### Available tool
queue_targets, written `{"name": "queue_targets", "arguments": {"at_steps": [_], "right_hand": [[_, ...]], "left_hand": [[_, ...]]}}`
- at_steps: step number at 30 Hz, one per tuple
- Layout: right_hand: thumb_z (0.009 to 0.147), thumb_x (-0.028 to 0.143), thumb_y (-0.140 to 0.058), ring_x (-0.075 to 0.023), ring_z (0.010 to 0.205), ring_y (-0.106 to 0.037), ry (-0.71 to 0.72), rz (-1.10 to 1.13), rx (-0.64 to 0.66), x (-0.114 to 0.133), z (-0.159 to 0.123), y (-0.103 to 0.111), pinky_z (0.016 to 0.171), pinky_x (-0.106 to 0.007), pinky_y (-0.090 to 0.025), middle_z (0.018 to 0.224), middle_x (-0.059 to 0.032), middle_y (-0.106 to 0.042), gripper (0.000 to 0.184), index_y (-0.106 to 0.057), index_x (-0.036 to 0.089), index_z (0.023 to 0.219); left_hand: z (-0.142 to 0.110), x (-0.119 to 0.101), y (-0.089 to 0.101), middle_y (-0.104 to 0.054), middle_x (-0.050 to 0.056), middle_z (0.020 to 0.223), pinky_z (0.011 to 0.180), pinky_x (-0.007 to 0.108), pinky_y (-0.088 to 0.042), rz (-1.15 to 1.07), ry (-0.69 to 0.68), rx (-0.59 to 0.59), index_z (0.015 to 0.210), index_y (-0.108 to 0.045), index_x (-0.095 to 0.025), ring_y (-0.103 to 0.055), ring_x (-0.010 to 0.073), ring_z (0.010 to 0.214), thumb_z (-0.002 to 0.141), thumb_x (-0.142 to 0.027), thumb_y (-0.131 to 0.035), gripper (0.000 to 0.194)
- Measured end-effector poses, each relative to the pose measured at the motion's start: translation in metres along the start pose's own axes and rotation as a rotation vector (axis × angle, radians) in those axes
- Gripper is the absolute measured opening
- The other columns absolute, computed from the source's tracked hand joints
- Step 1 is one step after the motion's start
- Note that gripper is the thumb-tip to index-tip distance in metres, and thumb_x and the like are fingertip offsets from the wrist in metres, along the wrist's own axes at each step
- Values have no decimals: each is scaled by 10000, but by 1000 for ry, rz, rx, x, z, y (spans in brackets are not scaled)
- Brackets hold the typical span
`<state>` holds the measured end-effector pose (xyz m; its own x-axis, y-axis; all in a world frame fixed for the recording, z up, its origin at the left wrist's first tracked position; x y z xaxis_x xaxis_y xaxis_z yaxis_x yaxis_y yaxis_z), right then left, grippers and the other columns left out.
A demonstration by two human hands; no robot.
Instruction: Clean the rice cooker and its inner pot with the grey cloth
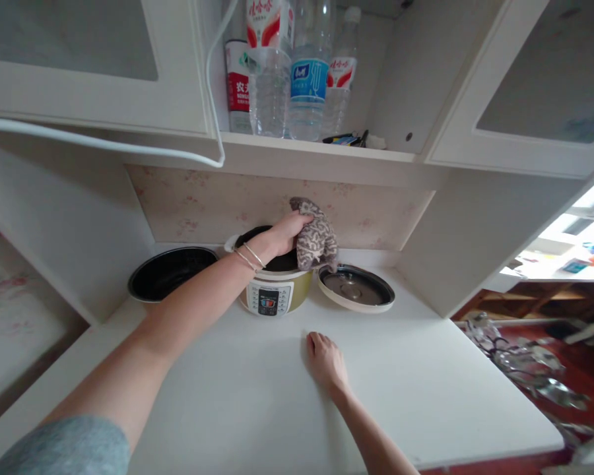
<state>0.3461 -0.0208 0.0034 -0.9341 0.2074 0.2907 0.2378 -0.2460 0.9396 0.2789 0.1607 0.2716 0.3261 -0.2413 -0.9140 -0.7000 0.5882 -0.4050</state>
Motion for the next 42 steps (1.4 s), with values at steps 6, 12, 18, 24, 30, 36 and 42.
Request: {"name": "queue_targets", "arguments": {"at_steps": [6, 12, 18, 24, 30, 36, 42], "right_hand": [[982, 236, -369, -143, 798, -634, 61, 54, 32, 28, -40, 1, 753, -257, -321, 873, -10, -699, 275, -633, 229, 906], [915, 184, -459, -140, 824, -623, 228, 225, 174, 84, -107, -1, 804, -268, -306, 857, 14, -697, 207, -652, 245, 871], [849, 192, -516, -140, 816, -639, 344, 422, 535, 117, -132, 23, 905, -281, -335, 844, 31, -728, 203, -708, 256, 839], [847, 236, -476, -100, 627, -570, 353, 680, 916, 136, -119, 39, 580, -184, -389, 803, 20, -716, 272, -728, 256, 948], [870, 272, -471, -55, 485, -421, 235, 925, 772, 175, -48, 35, 472, -169, -317, 603, 34, -568, 227, -655, 168, 786], [907, 316, -465, -54, 406, -407, -8, 1044, 640, 231, 38, 17, 402, -175, -299, 640, 41, -582, 202, -565, 179, 1018], [958, 427, -416, -80, 413, -488, -135, 875, 627, 288, 123, 11, 411, -205, -416, 706, 7, -600, 320, -511, 176, 1132]], "left_hand": [[-62, 56, -49, -700, 95, 875, 838, 371, -531, -164, 122, 173, 1073, -590, -146, -678, 185, 768, 847, -148, -559, 229], [-109, 166, -57, -695, 81, 931, 817, 325, -506, -170, 313, 238, 1113, -597, -152, -666, 176, 800, 828, -214, -616, 292], [-143, 267, 8, -673, 107, 1046, 892, 348, -471, 210, 485, 4, 1104, -594, -125, -622, 217, 986, 876, -276, -550, 277], [-172, 266, 70, -636, 113, 1154, 871, 301, -472, 390, 327, -12, 1180, -568, -131, -602, 190, 1023, 898, -352, -513, 363], [-232, 231, 147, -695, 83, 892, 687, 297, -502, 640, 252, -106, 1133, -604, -129, -655, 176, 715, 901, -299, -444, 329], [-303, 189, 217, -721, 60, 892, 752, 292, -490, 1089, -32, -488, 1033, -651, -208, -675, 192, 802, 916, -285, -405, 283], [-327, 186, 219, -723, 44, 904, 745, 267, -502, 1065, -96, -472, 1012, -666, -233, -677, 181, 810, 960, -331, -372, 315]]}}
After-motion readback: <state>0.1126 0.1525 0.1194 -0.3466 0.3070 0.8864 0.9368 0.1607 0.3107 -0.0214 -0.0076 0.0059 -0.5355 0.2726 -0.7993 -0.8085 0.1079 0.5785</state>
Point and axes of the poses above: each hand's wrist, its own z-axis towards the middle knuckle, its own y-axis out of the back of the hand, x = y × z, the point moved 4 cm from there along z, towards the middle knuckle
